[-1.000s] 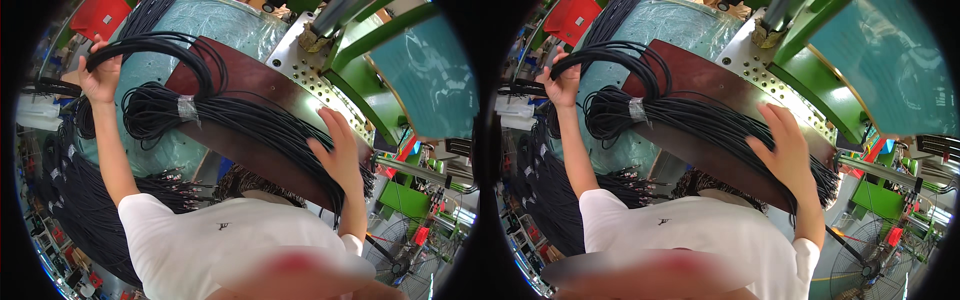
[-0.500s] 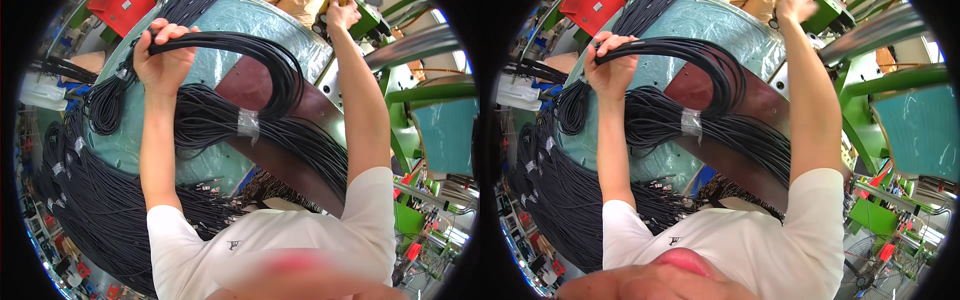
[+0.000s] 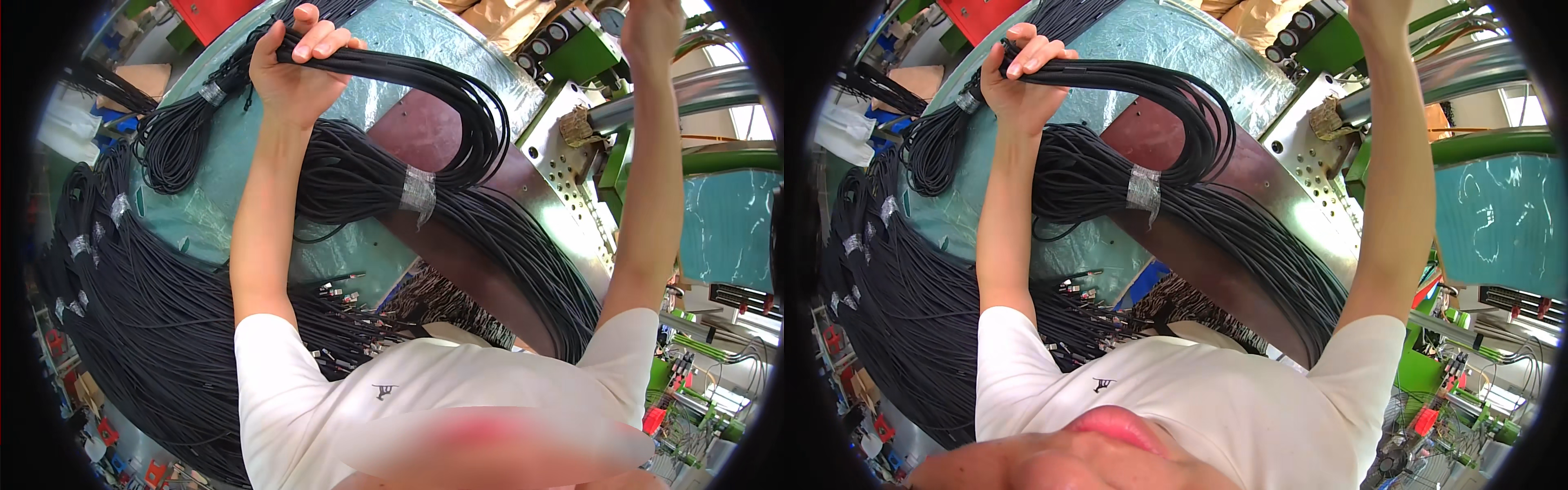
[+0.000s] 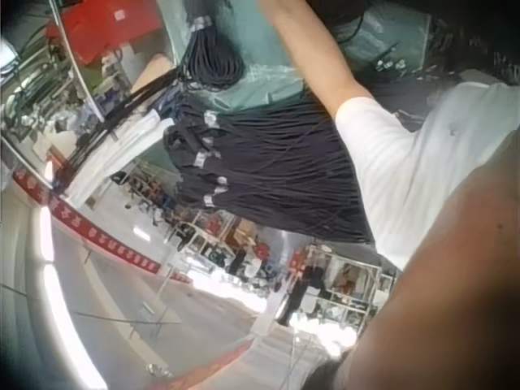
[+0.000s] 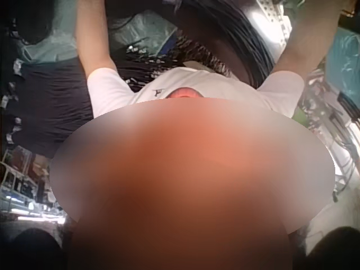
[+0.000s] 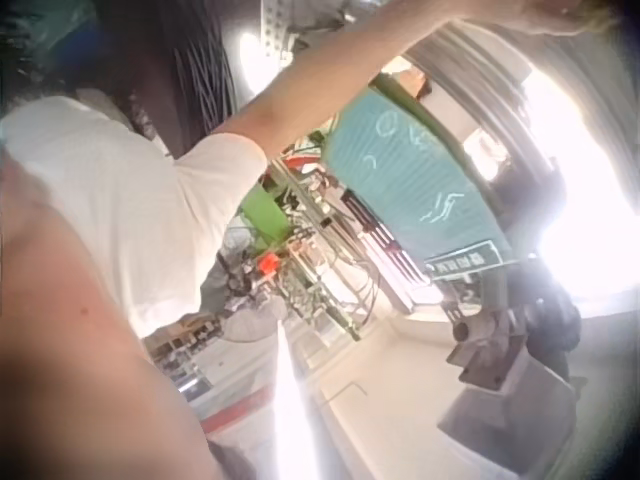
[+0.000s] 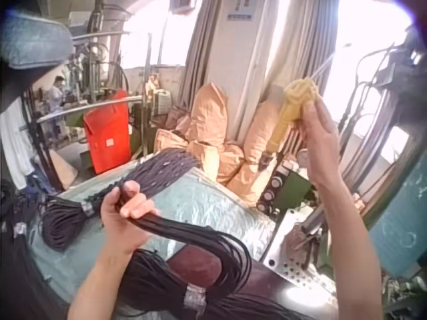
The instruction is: Organizing bundles of black cables and inserting their connectors into a machine for processing at a factory workbench.
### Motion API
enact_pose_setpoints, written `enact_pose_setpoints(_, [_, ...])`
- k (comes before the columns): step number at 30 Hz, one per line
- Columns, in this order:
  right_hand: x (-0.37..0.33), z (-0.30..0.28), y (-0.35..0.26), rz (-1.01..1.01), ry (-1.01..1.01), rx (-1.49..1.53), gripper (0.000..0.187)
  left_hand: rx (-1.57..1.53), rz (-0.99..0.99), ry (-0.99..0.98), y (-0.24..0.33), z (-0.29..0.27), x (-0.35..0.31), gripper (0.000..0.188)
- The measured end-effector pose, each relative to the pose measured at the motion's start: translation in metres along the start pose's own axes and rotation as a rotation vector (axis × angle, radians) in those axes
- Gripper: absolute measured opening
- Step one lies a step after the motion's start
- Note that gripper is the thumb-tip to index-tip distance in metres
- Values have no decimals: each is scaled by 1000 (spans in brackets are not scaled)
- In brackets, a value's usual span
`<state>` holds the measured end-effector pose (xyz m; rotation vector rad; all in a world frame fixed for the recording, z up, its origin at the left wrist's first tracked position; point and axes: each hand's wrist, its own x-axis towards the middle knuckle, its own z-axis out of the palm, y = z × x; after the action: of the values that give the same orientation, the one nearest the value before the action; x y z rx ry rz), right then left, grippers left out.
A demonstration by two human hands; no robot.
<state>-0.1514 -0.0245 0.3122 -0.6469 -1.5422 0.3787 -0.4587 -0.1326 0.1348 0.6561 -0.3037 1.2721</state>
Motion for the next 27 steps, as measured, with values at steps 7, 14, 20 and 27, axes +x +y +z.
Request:
enact_pose_setpoints(7, [-65, 1, -97, 338, -1260, 10, 33, 10, -34, -175, -6, 11, 9, 43])
enact_pose_setpoints(14, [-234, -3, -89, -415, -1438, -629, 45, -104, 96, 187, -25, 16, 14, 45])
enact_pose_setpoints(20, [-270, -25, -58, -623, -1217, -557, 73, -26, 164, 288, -33, 24, 14, 49])
enact_pose_setpoints(27, [-222, -37, -95, -599, -849, -458, 58, 8, 123, 194, -22, 11, 13, 36])
